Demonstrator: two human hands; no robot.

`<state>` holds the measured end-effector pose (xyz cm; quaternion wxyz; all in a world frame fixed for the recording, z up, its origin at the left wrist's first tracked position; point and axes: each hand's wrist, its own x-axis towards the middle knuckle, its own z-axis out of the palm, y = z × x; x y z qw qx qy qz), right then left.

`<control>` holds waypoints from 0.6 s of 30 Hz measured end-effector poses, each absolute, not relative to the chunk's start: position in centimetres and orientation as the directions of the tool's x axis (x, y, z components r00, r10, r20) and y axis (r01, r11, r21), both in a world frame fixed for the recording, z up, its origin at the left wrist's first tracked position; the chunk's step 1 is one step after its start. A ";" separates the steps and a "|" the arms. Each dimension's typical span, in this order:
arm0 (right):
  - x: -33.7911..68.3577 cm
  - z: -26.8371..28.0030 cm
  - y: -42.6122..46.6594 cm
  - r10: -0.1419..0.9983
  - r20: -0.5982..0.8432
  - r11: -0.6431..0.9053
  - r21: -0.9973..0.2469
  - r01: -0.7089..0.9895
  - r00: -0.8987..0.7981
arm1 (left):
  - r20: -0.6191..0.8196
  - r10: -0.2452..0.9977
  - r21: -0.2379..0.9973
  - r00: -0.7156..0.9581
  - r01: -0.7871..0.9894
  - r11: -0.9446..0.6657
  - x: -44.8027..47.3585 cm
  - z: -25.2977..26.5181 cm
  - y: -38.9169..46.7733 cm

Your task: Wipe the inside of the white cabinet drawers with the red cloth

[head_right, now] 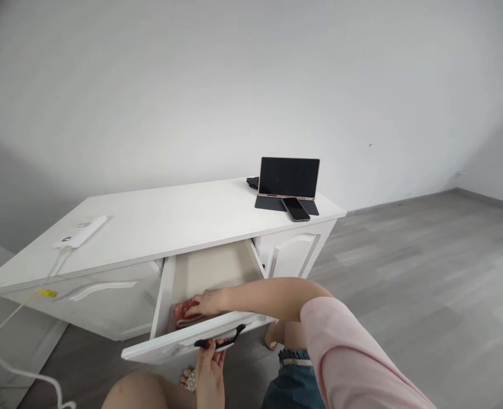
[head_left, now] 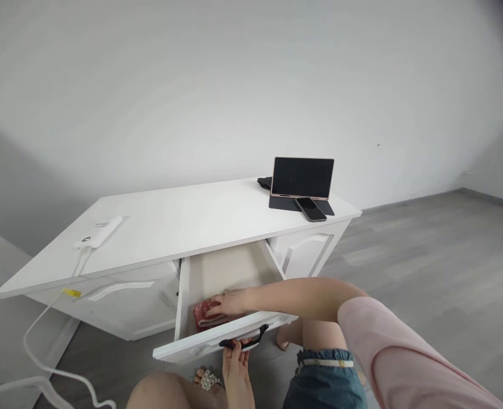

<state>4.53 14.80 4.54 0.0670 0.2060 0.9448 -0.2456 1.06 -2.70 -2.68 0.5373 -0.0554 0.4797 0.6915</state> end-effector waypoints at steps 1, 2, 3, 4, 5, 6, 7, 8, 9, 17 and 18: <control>4.3 4.1 14.9 0.364 -0.244 0.804 -0.404 0.436 -0.899 | -0.587 0.694 0.609 -0.417 -0.792 0.039 1.1 -2.7 -2.7; 4.0 3.7 15.0 0.356 -0.264 0.822 -0.368 0.434 -0.897 | -0.582 0.697 0.614 -0.419 -0.788 0.039 1.1 -2.8 -2.7; 3.9 3.2 15.1 0.327 -0.280 0.847 -0.337 0.411 -0.903 | -0.578 0.697 0.620 -0.424 -0.783 0.037 1.1 -2.8 -2.7; 3.8 2.7 15.1 0.289 -0.280 0.872 -0.316 0.373 -0.915 | -0.577 0.696 0.625 -0.428 -0.780 0.038 1.2 -2.8 -2.7; 3.9 2.2 15.2 0.243 -0.269 0.898 -0.301 0.321 -0.932 | -0.581 0.690 0.626 -0.431 -0.779 0.040 1.2 -2.8 -2.7; 3.9 1.7 15.2 0.202 -0.252 0.918 -0.288 0.273 -0.946 | -0.589 0.683 0.624 -0.432 -0.780 0.045 1.2 -2.9 -2.6; 4.0 1.2 15.2 0.174 -0.236 0.932 -0.275 0.238 -0.956 | -0.597 0.677 0.621 -0.431 -0.782 0.050 1.1 -3.0 -2.5; 4.1 0.8 15.3 0.153 -0.236 0.940 -0.263 0.215 -0.959 | -0.605 0.671 0.617 -0.428 -0.785 0.055 1.0 -3.2 -2.5; 4.2 0.4 15.3 0.146 -0.245 0.946 -0.250 0.208 -0.959 | -0.612 0.671 0.613 -0.418 -0.787 0.068 0.9 -3.5 -2.4; 2.8 -0.7 16.6 0.200 -0.264 0.979 0.007 0.205 -0.944 | -0.590 0.687 0.677 -0.425 -0.723 0.134 0.7 -5.0 -2.1; 2.5 -0.6 17.1 0.231 -0.269 0.972 0.024 0.233 -0.935 | -0.578 0.679 0.698 -0.453 -0.705 0.124 1.0 -4.9 -2.1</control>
